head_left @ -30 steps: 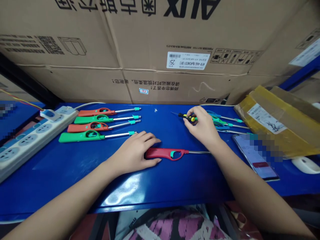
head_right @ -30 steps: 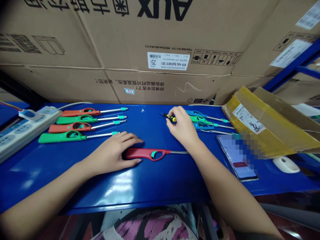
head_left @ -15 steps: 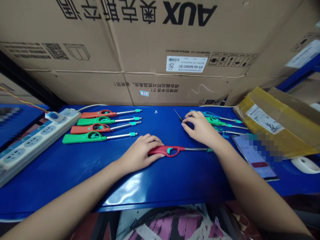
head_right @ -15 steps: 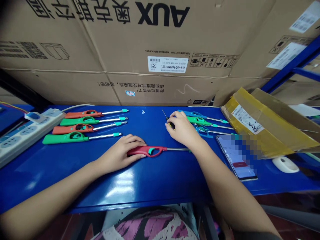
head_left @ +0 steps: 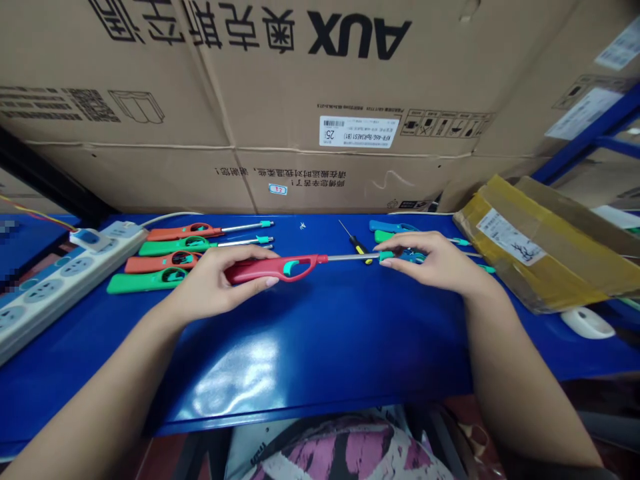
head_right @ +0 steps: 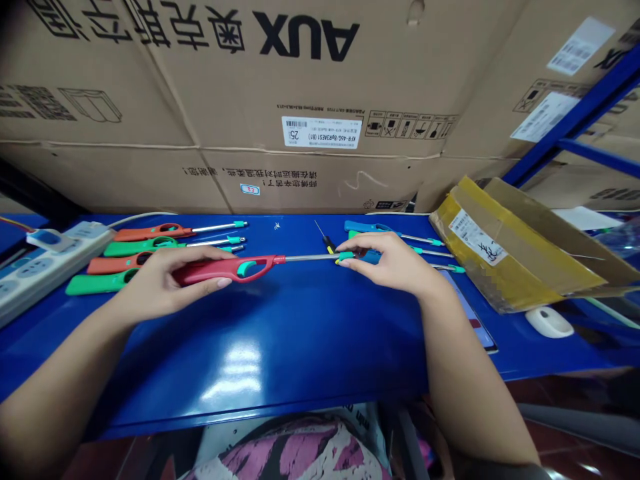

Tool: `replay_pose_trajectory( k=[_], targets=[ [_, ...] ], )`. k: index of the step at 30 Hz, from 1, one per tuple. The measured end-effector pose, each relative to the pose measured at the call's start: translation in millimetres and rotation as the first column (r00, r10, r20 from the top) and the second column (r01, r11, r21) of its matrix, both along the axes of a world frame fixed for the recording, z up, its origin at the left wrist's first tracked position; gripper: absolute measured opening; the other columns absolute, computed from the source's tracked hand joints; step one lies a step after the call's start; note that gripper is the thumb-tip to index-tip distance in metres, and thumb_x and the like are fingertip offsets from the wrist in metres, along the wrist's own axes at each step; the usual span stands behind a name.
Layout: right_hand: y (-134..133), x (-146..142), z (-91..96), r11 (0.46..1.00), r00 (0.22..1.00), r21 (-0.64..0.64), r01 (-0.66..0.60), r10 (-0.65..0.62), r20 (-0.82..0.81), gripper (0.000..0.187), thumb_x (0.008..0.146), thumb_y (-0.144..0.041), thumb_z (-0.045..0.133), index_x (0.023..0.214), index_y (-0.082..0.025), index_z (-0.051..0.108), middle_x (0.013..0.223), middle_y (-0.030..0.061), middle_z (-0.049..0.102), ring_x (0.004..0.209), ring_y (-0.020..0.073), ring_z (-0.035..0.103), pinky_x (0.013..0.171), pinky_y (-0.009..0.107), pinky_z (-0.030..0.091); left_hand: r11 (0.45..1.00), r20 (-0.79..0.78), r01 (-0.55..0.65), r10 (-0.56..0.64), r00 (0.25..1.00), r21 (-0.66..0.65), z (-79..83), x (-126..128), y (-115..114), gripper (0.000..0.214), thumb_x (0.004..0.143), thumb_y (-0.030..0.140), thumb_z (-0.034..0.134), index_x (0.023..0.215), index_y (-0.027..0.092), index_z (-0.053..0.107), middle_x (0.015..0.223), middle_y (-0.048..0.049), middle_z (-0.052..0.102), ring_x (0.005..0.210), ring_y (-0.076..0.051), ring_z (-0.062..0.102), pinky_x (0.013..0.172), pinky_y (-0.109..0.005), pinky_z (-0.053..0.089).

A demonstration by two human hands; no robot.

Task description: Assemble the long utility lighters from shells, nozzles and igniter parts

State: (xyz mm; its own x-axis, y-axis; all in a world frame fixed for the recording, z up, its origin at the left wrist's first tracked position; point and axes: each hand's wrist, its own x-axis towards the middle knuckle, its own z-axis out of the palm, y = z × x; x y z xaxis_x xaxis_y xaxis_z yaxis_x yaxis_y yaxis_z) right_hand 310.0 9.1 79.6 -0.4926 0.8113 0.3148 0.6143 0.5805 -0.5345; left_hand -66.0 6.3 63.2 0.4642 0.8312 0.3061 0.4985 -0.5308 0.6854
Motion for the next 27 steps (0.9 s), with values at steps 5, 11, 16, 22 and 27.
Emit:
replay_pose_trajectory(
  k=[5, 11, 16, 22, 27],
  targets=[
    [0, -9, -4.9, 0.998, 0.998, -0.007, -0.069, 0.069, -0.008, 0.015, 0.09, -0.031, 0.071, 0.1, -0.021, 0.077, 0.097, 0.0051, 0.078, 0.087, 0.0193, 0.072, 0.083, 0.034, 0.055, 0.997, 0.039, 0.065, -0.063, 0.997, -0.046, -5.4, 8, -1, 0.032, 0.083, 0.04, 0.076, 0.106, 0.018, 0.074, 0.096, -0.0047, 0.077, 0.081, -0.02, 0.072, 0.074, -0.027, 0.06],
    [-9, -41, -20.6, 0.975, 0.978, 0.077, -0.208, 0.205, 0.043, 0.015, 0.094, -0.026, 0.067, 0.104, -0.018, 0.074, 0.1, 0.0067, 0.076, 0.091, 0.018, 0.07, 0.086, 0.033, 0.054, 0.988, 0.014, 0.153, -0.152, 0.988, -0.029, -18.2, 25, -9, 0.028, 0.087, 0.035, 0.073, 0.111, 0.019, 0.072, 0.1, -0.0039, 0.077, 0.084, -0.017, 0.072, 0.076, -0.023, 0.057],
    [-12, -53, -31.4, 0.959, 0.96, 0.113, -0.261, 0.247, 0.13, 0.022, 0.098, -0.029, 0.062, 0.114, -0.018, 0.07, 0.107, 0.008, 0.075, 0.101, 0.0204, 0.068, 0.092, 0.037, 0.053, 0.983, -0.005, 0.185, -0.185, 0.983, 0.001, -22.7, 29, -13, 0.028, 0.089, 0.032, 0.072, 0.114, 0.02, 0.071, 0.104, -0.0036, 0.077, 0.088, -0.016, 0.073, 0.08, -0.023, 0.056],
    [-11, -48, -30.4, 0.969, 0.962, 0.137, -0.208, 0.177, 0.208, 0.021, 0.1, -0.033, 0.058, 0.103, -0.018, 0.072, 0.098, 0.0067, 0.075, 0.091, 0.0197, 0.07, 0.083, 0.032, 0.052, 0.987, -0.01, 0.155, -0.155, 0.988, 0.039, -23.6, 30, -13, 0.028, 0.089, 0.032, 0.072, 0.114, 0.019, 0.071, 0.107, -0.004, 0.077, 0.091, -0.017, 0.072, 0.082, -0.023, 0.055],
    [-10, -50, -37.7, 0.956, 0.948, 0.215, -0.199, 0.132, 0.29, 0.03, 0.104, -0.033, 0.047, 0.099, -0.016, 0.07, 0.088, 0.0075, 0.072, 0.077, 0.0184, 0.066, 0.067, 0.03, 0.047, 0.985, -0.003, 0.147, -0.147, 0.989, 0.089, -30.4, 35, -15, 0.025, 0.089, 0.029, 0.071, 0.112, 0.019, 0.068, 0.105, -0.0036, 0.076, 0.089, -0.016, 0.072, 0.08, -0.023, 0.055]
  ],
)
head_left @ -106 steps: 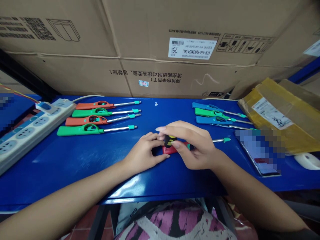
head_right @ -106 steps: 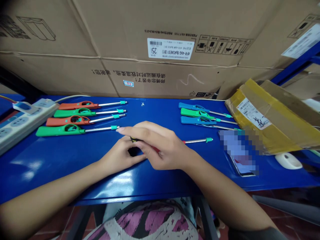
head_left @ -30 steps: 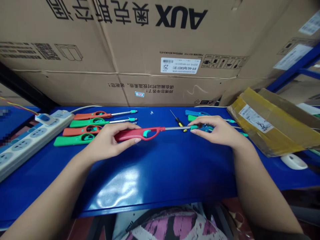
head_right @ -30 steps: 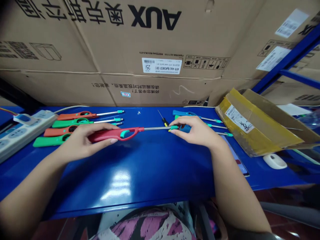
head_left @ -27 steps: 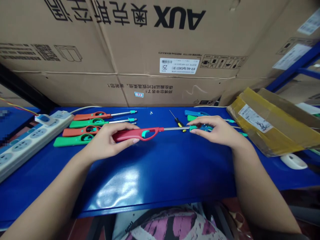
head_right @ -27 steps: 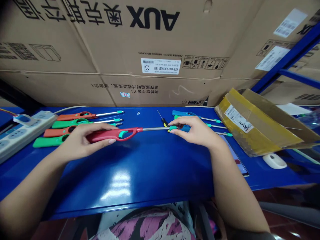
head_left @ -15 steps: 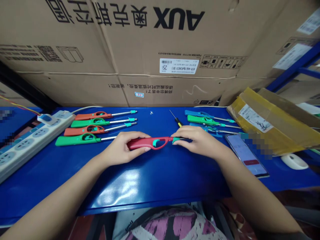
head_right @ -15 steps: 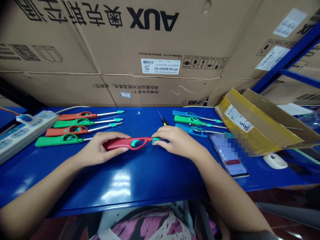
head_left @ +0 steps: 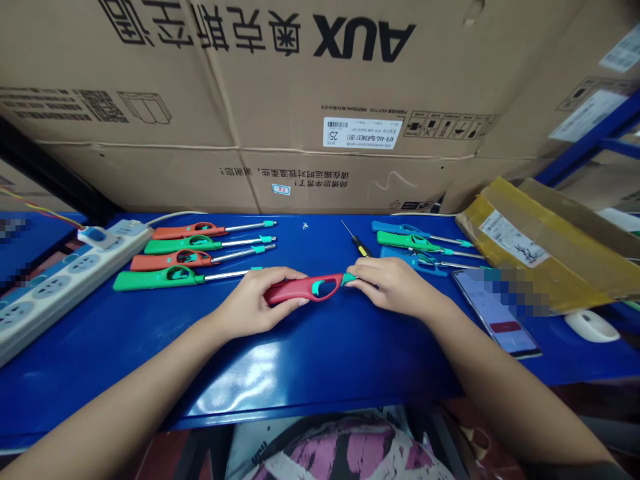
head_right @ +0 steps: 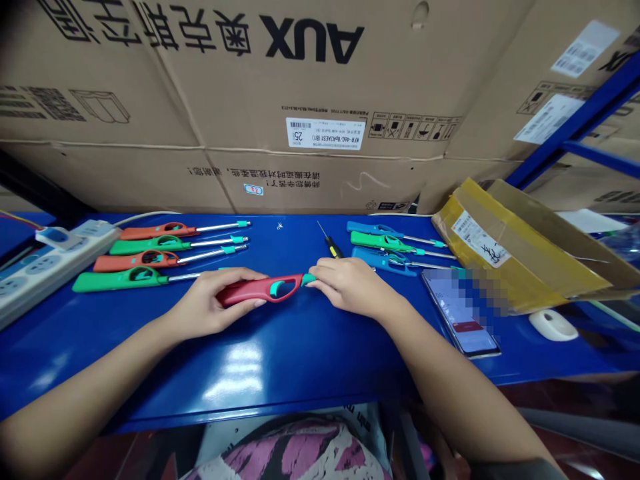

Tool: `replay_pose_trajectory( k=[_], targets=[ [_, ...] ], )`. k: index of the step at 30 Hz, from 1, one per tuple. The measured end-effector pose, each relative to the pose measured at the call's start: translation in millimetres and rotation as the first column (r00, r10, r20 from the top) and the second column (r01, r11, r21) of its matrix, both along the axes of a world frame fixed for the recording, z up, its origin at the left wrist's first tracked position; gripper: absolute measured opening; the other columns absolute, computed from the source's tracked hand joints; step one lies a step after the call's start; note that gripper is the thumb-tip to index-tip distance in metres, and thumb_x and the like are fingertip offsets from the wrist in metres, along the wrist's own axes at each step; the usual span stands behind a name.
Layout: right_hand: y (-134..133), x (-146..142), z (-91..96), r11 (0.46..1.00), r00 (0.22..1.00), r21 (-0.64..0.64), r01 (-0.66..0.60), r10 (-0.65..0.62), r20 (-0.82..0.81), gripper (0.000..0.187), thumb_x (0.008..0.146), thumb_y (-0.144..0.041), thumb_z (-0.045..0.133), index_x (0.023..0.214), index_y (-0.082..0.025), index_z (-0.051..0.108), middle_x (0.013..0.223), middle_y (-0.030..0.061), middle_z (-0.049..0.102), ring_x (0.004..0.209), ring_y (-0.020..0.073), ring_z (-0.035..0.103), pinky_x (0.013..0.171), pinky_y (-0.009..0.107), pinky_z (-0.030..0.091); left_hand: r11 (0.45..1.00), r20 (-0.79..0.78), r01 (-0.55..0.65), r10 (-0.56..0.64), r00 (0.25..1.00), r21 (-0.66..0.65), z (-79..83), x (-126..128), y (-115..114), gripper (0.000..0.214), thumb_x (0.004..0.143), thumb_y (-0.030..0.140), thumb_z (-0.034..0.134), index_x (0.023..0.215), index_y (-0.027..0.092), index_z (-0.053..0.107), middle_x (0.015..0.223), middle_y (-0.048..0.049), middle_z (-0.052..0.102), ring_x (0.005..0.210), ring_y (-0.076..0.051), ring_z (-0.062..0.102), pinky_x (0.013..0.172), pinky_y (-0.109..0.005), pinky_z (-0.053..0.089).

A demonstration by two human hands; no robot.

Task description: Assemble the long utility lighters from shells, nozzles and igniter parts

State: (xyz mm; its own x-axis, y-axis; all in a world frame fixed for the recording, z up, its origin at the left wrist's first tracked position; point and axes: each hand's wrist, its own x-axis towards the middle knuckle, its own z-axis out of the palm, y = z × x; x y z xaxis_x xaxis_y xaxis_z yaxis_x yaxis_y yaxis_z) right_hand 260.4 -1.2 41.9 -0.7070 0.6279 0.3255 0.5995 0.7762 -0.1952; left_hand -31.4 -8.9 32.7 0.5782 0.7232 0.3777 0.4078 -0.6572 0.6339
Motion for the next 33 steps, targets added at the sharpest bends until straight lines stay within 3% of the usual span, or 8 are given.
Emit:
replay_pose_trajectory(
  k=[6, 14, 21, 24, 26, 27, 29, 33],
  targets=[
    [1, -1, -8.5, 0.995, 1.0, 0.1, 0.006, -0.005, -0.01, 0.028, 0.104, -0.032, 0.047, 0.101, -0.015, 0.069, 0.087, 0.007, 0.072, 0.072, 0.0169, 0.063, 0.06, 0.029, 0.04, 1.0, 0.028, 0.003, -0.003, 1.0, 0.011, -4.7, 1, -3, 0.026, 0.089, 0.028, 0.072, 0.112, 0.018, 0.067, 0.104, -0.0043, 0.076, 0.087, -0.016, 0.072, 0.078, -0.023, 0.055],
    [-1, -4, -8.0, 0.997, 0.998, 0.072, 0.019, -0.023, 0.062, 0.029, 0.105, -0.031, 0.044, 0.098, -0.015, 0.068, 0.081, 0.0057, 0.068, 0.067, 0.0157, 0.059, 0.057, 0.03, 0.031, 1.0, 0.021, 0.021, -0.022, 1.0, 0.021, -7.4, 1, -3, 0.025, 0.089, 0.028, 0.071, 0.112, 0.018, 0.067, 0.103, -0.0041, 0.076, 0.087, -0.016, 0.072, 0.078, -0.023, 0.055],
    [2, -9, -10.6, 0.994, 0.986, -0.054, 0.094, -0.085, 0.144, 0.027, 0.105, -0.035, 0.046, 0.102, -0.018, 0.066, 0.092, 0.0057, 0.071, 0.077, 0.0182, 0.064, 0.062, 0.029, 0.038, 0.997, -0.052, -0.009, 0.005, 0.999, -0.073, -5.9, 0, 1, 0.026, 0.091, 0.034, 0.067, 0.113, 0.02, 0.068, 0.106, -0.0032, 0.075, 0.09, -0.017, 0.071, 0.08, -0.025, 0.053],
    [8, -6, -4.8, 0.987, 0.982, -0.011, 0.162, -0.16, 0.102, 0.026, 0.103, -0.038, 0.049, 0.112, -0.02, 0.066, 0.106, 0.0074, 0.071, 0.096, 0.0229, 0.065, 0.08, 0.033, 0.047, 0.992, -0.055, -0.078, 0.073, 0.996, -0.098, -3.6, 0, 6, 0.03, 0.091, 0.041, 0.067, 0.114, 0.021, 0.068, 0.108, -0.0034, 0.074, 0.093, -0.019, 0.07, 0.084, -0.027, 0.053],
    [15, 4, 0.5, 0.949, 0.952, 0.111, 0.296, -0.302, 0.041, 0.038, 0.099, -0.04, 0.054, 0.131, -0.02, 0.058, 0.127, 0.0123, 0.065, 0.117, 0.0298, 0.058, 0.097, 0.044, 0.045, 0.977, -0.035, -0.184, 0.181, 0.983, -0.108, -1.9, 2, 11, 0.035, 0.091, 0.046, 0.066, 0.112, 0.019, 0.067, 0.106, -0.0045, 0.074, 0.09, -0.02, 0.07, 0.081, -0.029, 0.053],
    [20, 13, 2.3, 0.901, 0.911, 0.144, 0.408, -0.411, -0.009, 0.052, 0.097, -0.041, 0.056, 0.143, -0.017, 0.049, 0.136, 0.016, 0.059, 0.124, 0.033, 0.053, 0.102, 0.047, 0.043, 0.965, -0.03, -0.241, 0.239, 0.97, -0.107, -0.8, 4, 15, 0.037, 0.091, 0.049, 0.065, 0.112, 0.018, 0.067, 0.104, -0.0051, 0.074, 0.087, -0.021, 0.07, 0.079, -0.03, 0.053],
    [29, 33, 2.3, 0.821, 0.83, 0.125, 0.557, -0.556, -0.043, 0.068, 0.096, -0.045, 0.054, 0.151, -0.009, 0.038, 0.147, 0.0217, 0.051, 0.135, 0.0361, 0.045, 0.109, 0.052, 0.04, 0.946, -0.055, -0.316, 0.312, 0.949, -0.079, 2.2, 11, 25, 0.039, 0.092, 0.049, 0.061, 0.113, 0.017, 0.065, 0.102, -0.0064, 0.074, 0.083, -0.022, 0.069, 0.076, -0.032, 0.053],
    [44, 65, -10.1, 0.727, 0.717, 0.011, 0.686, -0.679, 0.158, 0.053, 0.099, -0.043, 0.042, 0.142, -0.015, 0.053, 0.154, 0.0181, 0.047, 0.139, 0.0402, 0.043, 0.112, 0.062, 0.036, 0.971, -0.181, -0.221, 0.235, 0.955, 0.093, 11.3, 42, 59, 0.038, 0.094, 0.036, 0.055, 0.122, 0.012, 0.061, 0.116, -0.0133, 0.071, 0.099, -0.027, 0.068, 0.084, -0.037, 0.053]
  ],
)
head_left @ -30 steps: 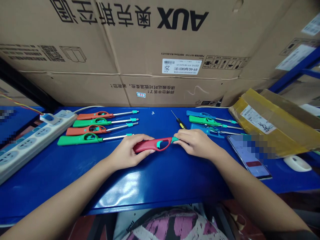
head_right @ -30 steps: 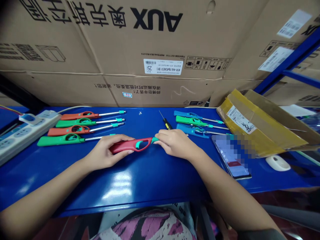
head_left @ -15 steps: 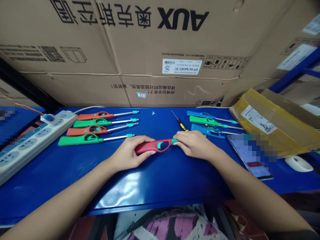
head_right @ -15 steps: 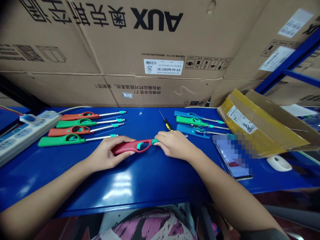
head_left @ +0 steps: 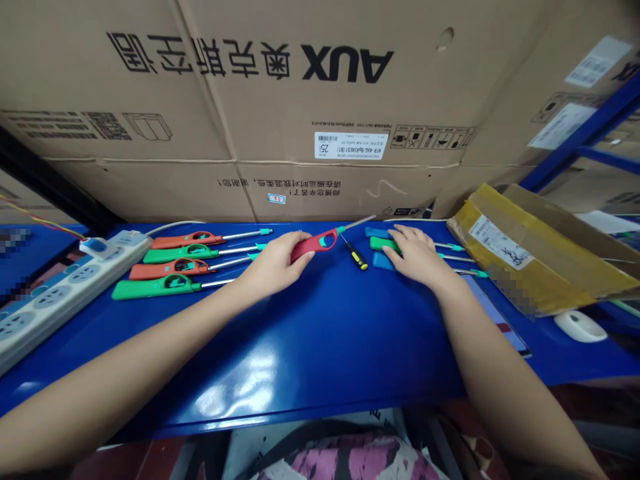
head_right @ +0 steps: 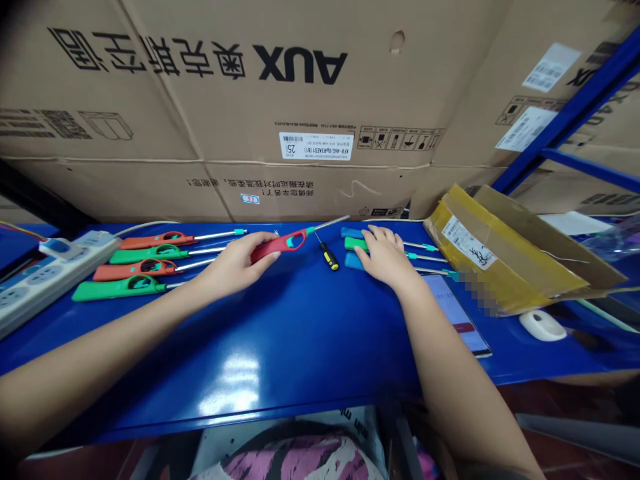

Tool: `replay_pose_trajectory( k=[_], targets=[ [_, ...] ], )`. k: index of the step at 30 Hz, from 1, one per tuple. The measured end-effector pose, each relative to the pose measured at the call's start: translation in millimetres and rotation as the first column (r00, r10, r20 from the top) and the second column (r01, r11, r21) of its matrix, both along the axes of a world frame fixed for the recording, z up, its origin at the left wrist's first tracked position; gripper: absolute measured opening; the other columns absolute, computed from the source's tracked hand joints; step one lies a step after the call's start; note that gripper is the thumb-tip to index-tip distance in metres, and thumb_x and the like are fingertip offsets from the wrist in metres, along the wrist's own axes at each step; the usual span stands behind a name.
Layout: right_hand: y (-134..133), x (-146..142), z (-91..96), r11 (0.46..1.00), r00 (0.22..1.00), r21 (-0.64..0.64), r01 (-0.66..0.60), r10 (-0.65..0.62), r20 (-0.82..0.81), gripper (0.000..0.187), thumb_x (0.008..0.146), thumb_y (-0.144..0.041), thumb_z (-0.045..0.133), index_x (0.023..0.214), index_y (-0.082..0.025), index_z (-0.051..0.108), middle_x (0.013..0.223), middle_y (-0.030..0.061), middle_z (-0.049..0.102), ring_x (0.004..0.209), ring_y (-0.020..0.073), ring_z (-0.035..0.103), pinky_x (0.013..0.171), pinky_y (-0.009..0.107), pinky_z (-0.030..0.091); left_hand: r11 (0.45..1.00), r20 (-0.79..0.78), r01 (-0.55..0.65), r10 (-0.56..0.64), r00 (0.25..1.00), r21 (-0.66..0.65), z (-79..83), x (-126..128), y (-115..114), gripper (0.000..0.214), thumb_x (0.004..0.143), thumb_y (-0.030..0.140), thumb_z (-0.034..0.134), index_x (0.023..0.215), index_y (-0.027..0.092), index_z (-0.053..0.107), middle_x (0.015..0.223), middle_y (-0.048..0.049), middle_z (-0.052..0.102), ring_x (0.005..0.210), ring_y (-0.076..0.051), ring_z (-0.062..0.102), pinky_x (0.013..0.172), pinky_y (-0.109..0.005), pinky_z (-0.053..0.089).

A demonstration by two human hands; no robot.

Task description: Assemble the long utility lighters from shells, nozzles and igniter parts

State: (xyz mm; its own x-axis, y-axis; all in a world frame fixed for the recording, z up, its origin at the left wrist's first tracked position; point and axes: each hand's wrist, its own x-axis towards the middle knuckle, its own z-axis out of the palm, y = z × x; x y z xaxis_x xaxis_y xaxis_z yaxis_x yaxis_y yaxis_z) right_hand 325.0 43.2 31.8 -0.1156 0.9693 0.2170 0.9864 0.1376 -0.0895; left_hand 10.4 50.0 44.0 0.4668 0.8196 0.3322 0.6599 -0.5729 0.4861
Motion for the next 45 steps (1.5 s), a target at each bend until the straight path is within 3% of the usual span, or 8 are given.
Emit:
replay_pose_trajectory(
  k=[7, 12, 17, 26, 29, 33, 39, 45],
  targets=[
    [4, 4, -9.9, 0.991, 0.996, -0.118, -0.062, 0.053, -0.076, 0.052, 0.101, -0.047, 0.038, 0.146, -0.021, 0.05, 0.157, 0.0153, 0.045, 0.142, 0.0404, 0.04, 0.112, 0.073, 0.028, 0.988, -0.111, 0.149, -0.143, 0.984, 0.049, 6.4, 96, 74, 0.029, 0.095, 0.026, 0.056, 0.118, 0.011, 0.063, 0.117, -0.0136, 0.071, 0.104, -0.027, 0.065, 0.094, -0.039, 0.05],
    [8, 13, -9.4, 0.987, 0.986, -0.093, -0.135, 0.125, -0.106, 0.048, 0.101, -0.043, 0.044, 0.14, -0.018, 0.054, 0.15, 0.0167, 0.052, 0.136, 0.0363, 0.049, 0.111, 0.06, 0.038, 0.977, -0.193, 0.199, -0.183, 0.964, 0.07, -5.5, 150, 105, 0.029, 0.098, 0.027, 0.056, 0.121, 0.011, 0.063, 0.119, -0.0142, 0.069, 0.111, -0.028, 0.06, 0.1, -0.044, 0.049],
    [10, 19, -7.6, 0.966, 0.963, -0.09, -0.241, 0.227, -0.143, 0.041, 0.099, -0.04, 0.05, 0.134, -0.019, 0.059, 0.139, 0.0149, 0.062, 0.128, 0.029, 0.057, 0.109, 0.05, 0.043, 0.969, -0.239, 0.24, -0.22, 0.946, 0.061, -25.1, 179, 121, 0.036, 0.098, 0.035, 0.062, 0.128, 0.016, 0.059, 0.128, -0.0111, 0.061, 0.109, -0.024, 0.064, 0.092, -0.045, 0.057],
    [2, 24, 7.8, 0.947, 0.936, -0.073, -0.311, 0.293, -0.194, 0.039, 0.096, -0.036, 0.054, 0.13, -0.018, 0.06, 0.136, 0.0156, 0.062, 0.127, 0.0307, 0.057, 0.107, 0.049, 0.044, 0.943, -0.181, 0.333, -0.324, 0.929, 0.019, -20.4, 176, 118, 0.027, 0.095, 0.024, 0.061, 0.121, 0.015, 0.066, 0.118, -0.0101, 0.068, 0.113, -0.023, 0.063, 0.102, -0.038, 0.051],
    [-3, 31, 21.0, 0.97, 0.948, -0.024, -0.241, 0.23, -0.219, 0.027, 0.088, -0.029, 0.059, 0.112, -0.019, 0.065, 0.114, 0.0126, 0.066, 0.106, 0.0276, 0.064, 0.092, 0.041, 0.051, 0.91, -0.231, 0.404, -0.415, 0.88, -0.096, -12.6, 167, 115, 0.028, 0.089, 0.02, 0.065, 0.116, 0.015, 0.07, 0.111, -0.0073, 0.072, 0.104, -0.022, 0.067, 0.096, -0.032, 0.052],
    [-10, 29, 31.0, 0.956, 0.943, -0.129, -0.264, 0.228, -0.242, 0.008, 0.082, -0.02, 0.058, 0.085, -0.019, 0.066, 0.085, 0.0056, 0.069, 0.077, 0.0212, 0.063, 0.07, 0.031, 0.047, 0.872, -0.308, 0.403, -0.478, 0.822, -0.277, -5.2, 164, 117, 0.029, 0.094, 0.029, 0.065, 0.118, 0.013, 0.067, 0.115, -0.0078, 0.069, 0.102, -0.023, 0.067, 0.093, -0.037, 0.055],
    [-11, 15, 30.1, 0.953, 0.938, -0.139, -0.268, 0.225, -0.265, 0.014, 0.084, -0.021, 0.055, 0.075, -0.02, 0.065, 0.073, 0.0019, 0.07, 0.066, 0.0166, 0.06, 0.062, 0.027, 0.04, 0.855, -0.374, 0.331, -0.482, 0.792, -0.4, 1.9, 173, 119, 0.036, 0.098, 0.036, 0.062, 0.128, 0.016, 0.059, 0.128, -0.0108, 0.061, 0.109, -0.024, 0.064, 0.092, -0.045, 0.057],
    [-13, 12, 35.4, 0.989, 0.964, -0.024, -0.143, 0.134, -0.229, 0.025, 0.09, -0.032, 0.052, 0.07, -0.021, 0.062, 0.073, 0.0042, 0.068, 0.066, 0.0181, 0.057, 0.058, 0.029, 0.033, 0.854, -0.294, 0.295, -0.441, 0.848, -0.428, 2.6, 171, 115, 0.037, 0.098, 0.036, 0.062, 0.128, 0.015, 0.059, 0.128, -0.0105, 0.061, 0.11, -0.025, 0.064, 0.092, -0.046, 0.057]
  ],
)
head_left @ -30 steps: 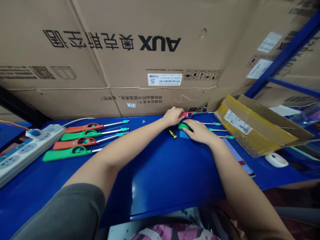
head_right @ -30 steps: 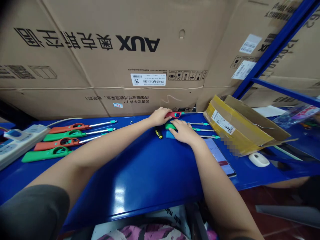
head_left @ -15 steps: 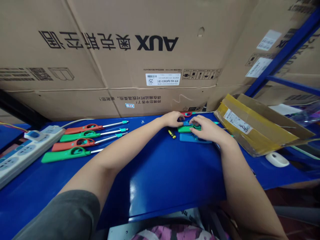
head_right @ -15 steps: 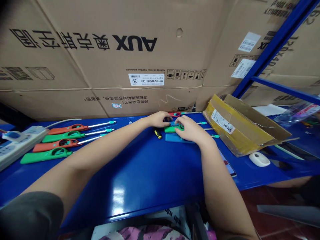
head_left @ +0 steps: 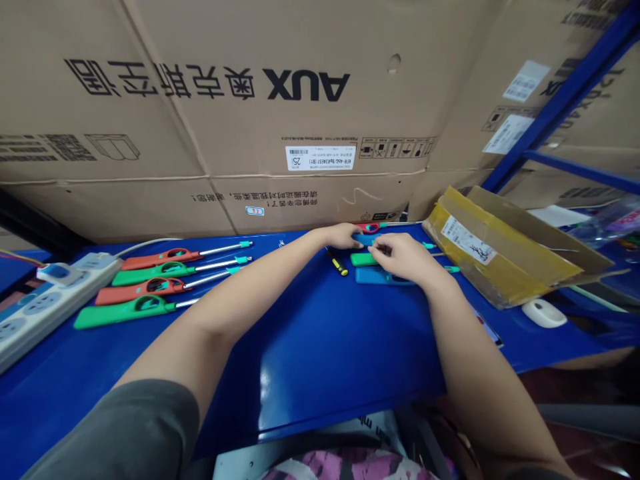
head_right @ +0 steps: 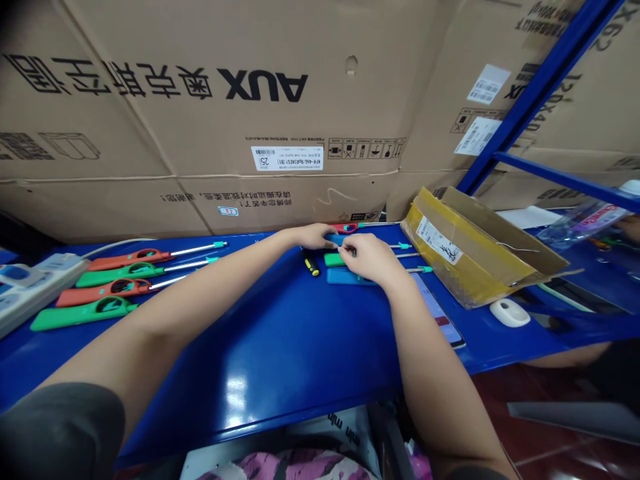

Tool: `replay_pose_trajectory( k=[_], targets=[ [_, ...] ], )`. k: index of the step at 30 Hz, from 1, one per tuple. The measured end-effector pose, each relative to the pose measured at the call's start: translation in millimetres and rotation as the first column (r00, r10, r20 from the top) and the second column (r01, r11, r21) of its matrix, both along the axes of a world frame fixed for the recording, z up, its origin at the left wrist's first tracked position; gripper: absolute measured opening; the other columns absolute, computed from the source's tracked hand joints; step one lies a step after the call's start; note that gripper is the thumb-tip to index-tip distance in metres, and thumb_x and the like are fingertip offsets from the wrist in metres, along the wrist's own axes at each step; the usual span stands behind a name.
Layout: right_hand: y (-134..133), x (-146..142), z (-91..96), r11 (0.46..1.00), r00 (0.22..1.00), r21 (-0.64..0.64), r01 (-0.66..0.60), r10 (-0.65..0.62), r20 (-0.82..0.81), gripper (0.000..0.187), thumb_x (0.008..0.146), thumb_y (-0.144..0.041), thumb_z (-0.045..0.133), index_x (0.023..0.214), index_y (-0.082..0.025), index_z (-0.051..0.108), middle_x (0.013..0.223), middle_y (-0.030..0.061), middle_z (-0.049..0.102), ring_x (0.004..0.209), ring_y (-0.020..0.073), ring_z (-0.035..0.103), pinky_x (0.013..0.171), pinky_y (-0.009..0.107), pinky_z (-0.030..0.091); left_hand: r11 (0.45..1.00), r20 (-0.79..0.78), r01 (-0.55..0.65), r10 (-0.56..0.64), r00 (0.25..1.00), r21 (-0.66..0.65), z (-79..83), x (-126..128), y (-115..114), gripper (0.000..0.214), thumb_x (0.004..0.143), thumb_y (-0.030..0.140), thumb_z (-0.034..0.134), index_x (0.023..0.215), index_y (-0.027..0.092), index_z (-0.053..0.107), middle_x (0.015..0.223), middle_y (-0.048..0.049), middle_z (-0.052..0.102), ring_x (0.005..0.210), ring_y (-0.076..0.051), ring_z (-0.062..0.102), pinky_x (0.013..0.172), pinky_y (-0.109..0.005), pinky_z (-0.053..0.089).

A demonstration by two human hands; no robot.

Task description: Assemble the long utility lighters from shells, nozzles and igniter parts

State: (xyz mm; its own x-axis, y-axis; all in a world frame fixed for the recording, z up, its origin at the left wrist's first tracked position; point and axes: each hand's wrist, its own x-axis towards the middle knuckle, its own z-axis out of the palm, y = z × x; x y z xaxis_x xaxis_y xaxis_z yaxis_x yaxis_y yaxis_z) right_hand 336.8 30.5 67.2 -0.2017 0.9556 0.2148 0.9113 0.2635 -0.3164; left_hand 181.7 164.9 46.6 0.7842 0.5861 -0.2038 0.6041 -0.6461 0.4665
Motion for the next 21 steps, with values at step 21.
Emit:
replay_pose_trajectory(
  k=[21],
  targets=[
    [-28, -58, -6.7, 0.826, 0.849, -0.216, -0.521, 0.527, -0.033, 0.011, 0.09, -0.018, 0.061, 0.084, -0.021, 0.068, 0.087, 0.0026, 0.072, 0.08, 0.0181, 0.065, 0.07, 0.029, 0.044, 0.975, 0.327, -0.131, 0.184, 0.927, -0.178, -1.5, -217, -151, 0.034, 0.095, 0.041, 0.058, 0.123, 0.023, 0.064, 0.11, -0.0052, 0.073, 0.094, -0.02, 0.07, 0.08, -0.028, 0.055]
  ],
)
